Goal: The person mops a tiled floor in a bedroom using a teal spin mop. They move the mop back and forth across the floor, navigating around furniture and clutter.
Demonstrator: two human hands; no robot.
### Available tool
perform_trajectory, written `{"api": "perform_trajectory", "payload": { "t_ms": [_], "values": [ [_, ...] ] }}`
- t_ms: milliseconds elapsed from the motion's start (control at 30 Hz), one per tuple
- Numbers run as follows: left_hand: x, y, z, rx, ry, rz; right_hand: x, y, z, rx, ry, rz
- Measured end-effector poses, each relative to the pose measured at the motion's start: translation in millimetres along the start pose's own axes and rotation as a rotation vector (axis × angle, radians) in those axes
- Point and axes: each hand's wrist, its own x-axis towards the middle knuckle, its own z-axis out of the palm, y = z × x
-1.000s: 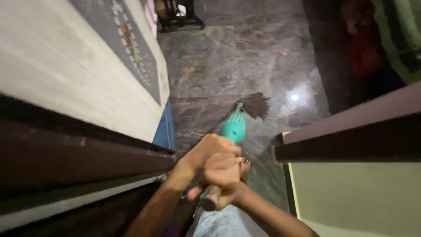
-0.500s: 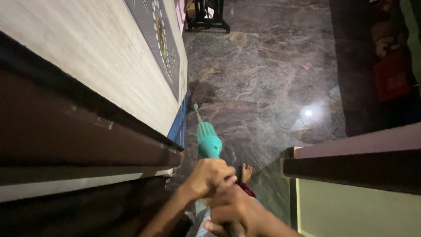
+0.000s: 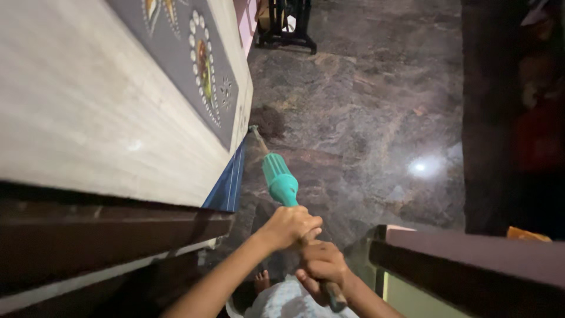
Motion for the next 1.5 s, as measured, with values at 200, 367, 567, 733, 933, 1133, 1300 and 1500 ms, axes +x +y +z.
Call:
{"api": "perform_trajectory", "payload": {
  "t_ms": [200,367,567,733,933,1133,1300,1500],
  "values": [
    [48,-90,31,0.090,0.063,-0.048,18,93,-37,-0.068,-0.133,0.013],
    [68,-115,10,-0.009,0.063,-0.214,52,123,-40,-0.050,-0.194,0.114],
    [62,-65,11,-0.043,0.012,-0.190,40,75,-48,-0.068,-0.213,0.167],
    [42,17,9,-0.078,0.010,-0.139,24,-23,-46,-0.069,-0.176,0.275],
    [1,140,-8,-0.150,-0.024,-0.094,6,-153,-25,-0.159,-0.097,0.309],
    [-43,215,-7,-0.197,-0.071,0.068,-36,-230,-2,-0.200,0.040,0.158],
    [-61,231,11,-0.180,-0.048,0.105,-59,-227,9,0.026,0.162,-0.089],
    [-45,225,28,-0.194,-0.049,0.221,-63,-214,-3,0.106,0.263,-0.218]
  ]
}}
